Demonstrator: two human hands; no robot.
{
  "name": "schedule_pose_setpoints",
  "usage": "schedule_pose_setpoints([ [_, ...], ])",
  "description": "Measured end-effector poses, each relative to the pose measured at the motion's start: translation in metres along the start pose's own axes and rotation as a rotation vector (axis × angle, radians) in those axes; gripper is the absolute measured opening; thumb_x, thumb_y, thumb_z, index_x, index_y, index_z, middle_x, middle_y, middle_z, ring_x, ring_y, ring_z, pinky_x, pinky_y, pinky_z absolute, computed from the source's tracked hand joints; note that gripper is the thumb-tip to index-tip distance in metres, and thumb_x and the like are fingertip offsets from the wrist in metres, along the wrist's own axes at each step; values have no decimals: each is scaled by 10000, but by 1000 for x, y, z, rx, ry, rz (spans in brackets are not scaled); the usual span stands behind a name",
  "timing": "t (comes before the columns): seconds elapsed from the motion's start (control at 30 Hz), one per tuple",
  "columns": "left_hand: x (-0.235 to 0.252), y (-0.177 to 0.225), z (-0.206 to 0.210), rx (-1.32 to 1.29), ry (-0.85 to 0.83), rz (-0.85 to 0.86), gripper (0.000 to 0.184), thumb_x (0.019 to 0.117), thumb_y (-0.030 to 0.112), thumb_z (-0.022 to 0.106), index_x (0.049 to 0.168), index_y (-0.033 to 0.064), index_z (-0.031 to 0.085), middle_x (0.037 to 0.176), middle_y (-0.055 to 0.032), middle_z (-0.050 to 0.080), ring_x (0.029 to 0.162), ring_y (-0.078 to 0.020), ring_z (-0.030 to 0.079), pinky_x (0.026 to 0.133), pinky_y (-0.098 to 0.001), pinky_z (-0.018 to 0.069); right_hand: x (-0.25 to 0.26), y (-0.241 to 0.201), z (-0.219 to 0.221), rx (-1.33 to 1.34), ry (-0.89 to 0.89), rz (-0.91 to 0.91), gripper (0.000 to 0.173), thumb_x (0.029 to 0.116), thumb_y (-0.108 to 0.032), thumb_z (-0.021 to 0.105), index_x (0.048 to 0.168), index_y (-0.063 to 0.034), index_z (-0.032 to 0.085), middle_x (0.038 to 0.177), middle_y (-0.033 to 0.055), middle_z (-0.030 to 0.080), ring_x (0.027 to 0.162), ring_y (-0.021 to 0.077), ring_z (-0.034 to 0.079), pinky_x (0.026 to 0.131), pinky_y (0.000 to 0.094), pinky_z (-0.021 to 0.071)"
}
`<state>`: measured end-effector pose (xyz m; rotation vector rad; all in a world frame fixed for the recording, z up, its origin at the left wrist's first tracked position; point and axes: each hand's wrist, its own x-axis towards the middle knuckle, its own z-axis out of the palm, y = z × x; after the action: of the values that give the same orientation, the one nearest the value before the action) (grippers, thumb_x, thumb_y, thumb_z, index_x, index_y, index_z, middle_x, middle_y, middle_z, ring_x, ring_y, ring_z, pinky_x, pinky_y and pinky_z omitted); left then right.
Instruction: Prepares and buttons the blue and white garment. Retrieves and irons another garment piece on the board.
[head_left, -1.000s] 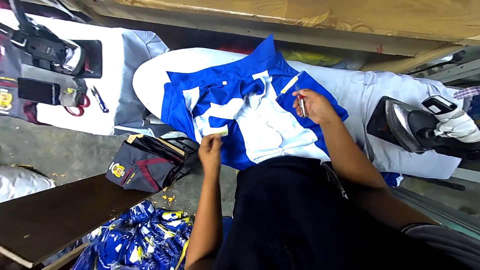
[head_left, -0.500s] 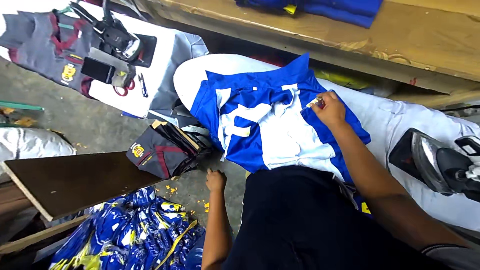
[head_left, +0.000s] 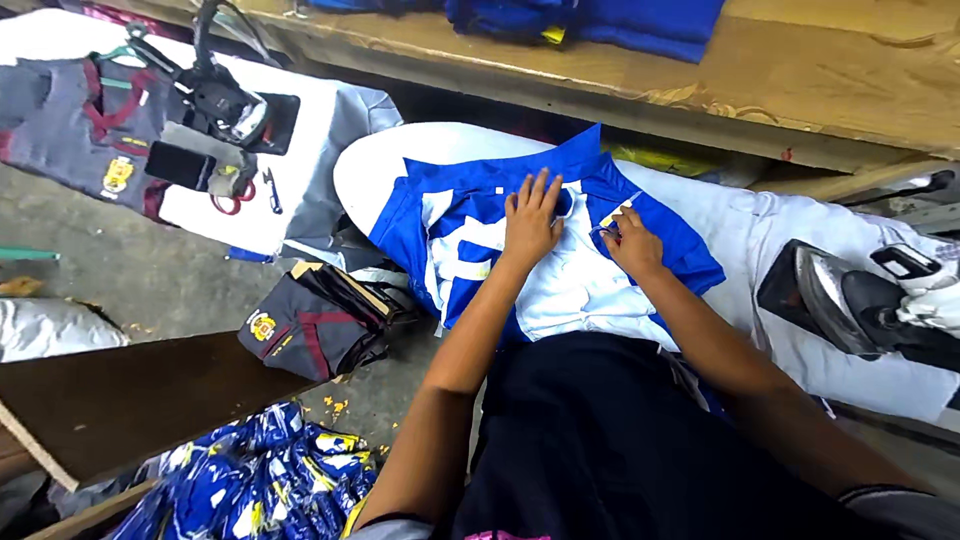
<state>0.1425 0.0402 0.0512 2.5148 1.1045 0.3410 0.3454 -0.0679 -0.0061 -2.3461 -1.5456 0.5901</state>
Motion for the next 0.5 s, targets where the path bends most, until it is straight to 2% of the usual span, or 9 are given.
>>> schedule_pose_setpoints([
  [0.03,3,1,10,29,-147,14,526,966,190,674,1463,64,556,1537,-202,497,1465,-423,397,1146,-675,295,-4,3,-1,-5,-2,18,456,1042,-310,586,1383,-7,599,1568,197,468,1078,473,680,801,667,531],
  [0.07,-1,2,19,58,-260,28,407,975,153,649,1364,35,633,1437,-206,585,1405,-419,468,1136,-671,311,-9,7,-2,-1,-9,36,459,1045,-316,583,1389,-12,595,1575,189,463,1084,467,679,807,661,534],
  [0.1,-11,3,27,77,-323,42,313,988,132,618,1273,19,684,1364,-199,633,1360,-408,514,1119,-659,335,-15,11,-3,2,-11,49,457,1045,-312,582,1389,-11,595,1579,186,459,1085,463,680,805,655,537],
  [0.17,-40,2,38,78,-341,64,240,1000,102,582,1175,20,724,1302,-179,668,1329,-384,546,1103,-641,367,-29,19,-3,1,-16,60,439,1043,-298,585,1376,-12,602,1582,180,458,1054,452,695,782,644,549],
  [0.3,-88,6,36,-23,-371,11,267,1003,134,568,1195,51,735,1329,-152,669,1383,-348,515,1140,-614,336,-55,19,-6,-35,-107,76,399,1052,-273,571,1351,-13,623,1567,184,473,1034,453,701,769,639,554],
  [0.37,-94,14,28,-60,-425,-24,294,1016,186,573,1231,54,723,1357,-162,653,1405,-351,491,1155,-615,308,-61,6,-21,-24,-132,79,313,1046,-207,565,1252,4,669,1447,215,575,1055,453,693,803,650,542],
  [0.4,-92,17,22,-75,-432,-36,301,1020,206,580,1237,51,720,1356,-172,652,1393,-358,502,1149,-621,307,-63,-3,-28,2,-86,38,263,1028,-161,571,1175,18,695,1318,237,645,1019,451,699,784,651,540],
  [0.47,-81,23,15,-104,-340,-19,279,1023,192,592,1202,29,730,1281,-192,682,1281,-385,586,1099,-637,361,-59,-21,-37,64,32,-131,202,982,-91,602,1088,30,725,1136,242,704,933,443,715,724,639,544],
  [0.5,-73,26,15,-124,-258,8,254,1019,162,593,1165,14,739,1219,-201,700,1208,-397,626,1055,-639,403,-51,-27,-38,90,63,-218,188,960,-75,616,1066,28,732,1094,236,712,906,435,718,705,630,548],
])
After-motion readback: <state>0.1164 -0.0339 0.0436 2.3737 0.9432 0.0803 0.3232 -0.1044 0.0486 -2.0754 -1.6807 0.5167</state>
